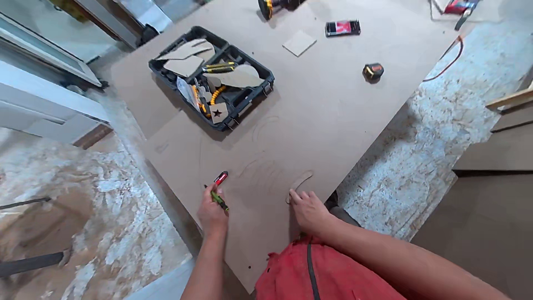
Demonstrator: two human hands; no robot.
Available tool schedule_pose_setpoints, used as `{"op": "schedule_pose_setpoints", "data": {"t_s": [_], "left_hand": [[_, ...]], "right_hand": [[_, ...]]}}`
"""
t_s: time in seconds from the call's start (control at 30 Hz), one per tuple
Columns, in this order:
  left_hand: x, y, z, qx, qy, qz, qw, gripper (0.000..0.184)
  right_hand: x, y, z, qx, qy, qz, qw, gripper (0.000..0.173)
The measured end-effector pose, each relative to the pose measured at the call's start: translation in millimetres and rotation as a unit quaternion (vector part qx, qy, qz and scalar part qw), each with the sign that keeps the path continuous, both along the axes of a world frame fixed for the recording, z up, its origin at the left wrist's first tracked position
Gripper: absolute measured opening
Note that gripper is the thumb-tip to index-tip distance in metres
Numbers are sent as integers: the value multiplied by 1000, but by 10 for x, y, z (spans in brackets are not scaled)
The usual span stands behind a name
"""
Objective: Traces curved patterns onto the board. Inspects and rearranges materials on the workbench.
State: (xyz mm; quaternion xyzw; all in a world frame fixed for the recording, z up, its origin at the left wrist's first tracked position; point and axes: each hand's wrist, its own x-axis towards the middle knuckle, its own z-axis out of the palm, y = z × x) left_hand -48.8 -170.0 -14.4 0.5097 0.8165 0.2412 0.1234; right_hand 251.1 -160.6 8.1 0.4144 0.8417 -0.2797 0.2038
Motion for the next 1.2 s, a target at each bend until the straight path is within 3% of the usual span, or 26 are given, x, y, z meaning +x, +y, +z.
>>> {"op": "schedule_pose_setpoints", "data": {"t_s": [0.1,0.23,0.4,0.53,0.7,0.8,1.0,1.2], "left_hand": [[-179,237,95,-83,11,32,996,47],[-141,482,-97,-133,-12,4,991,51],[179,283,-406,-5,57,-14,998,35],[522,-23,-410,-20,92,-11,995,34],[1201,-378,-266,-80,60,35,994,37],[1689,-400,-178,-125,30,65,990,43],[2384,-230,-186,-164,16,129,978,49],[2798,-89,-18,-201,-56,185,960,53]], "right_hand": [[462,-4,-259,83,85,-7,993,45],[905,36,-418,171,129,-23,977,47],[1151,248,-390,94,96,-18,991,51],[1220,407,-422,136,151,23,979,53],[1385,659,-478,56,171,133,975,67],[1667,797,-564,73,198,123,970,57],[2598,1314,-667,213,236,93,943,30],[3176,1748,-677,206,218,75,951,21]]}}
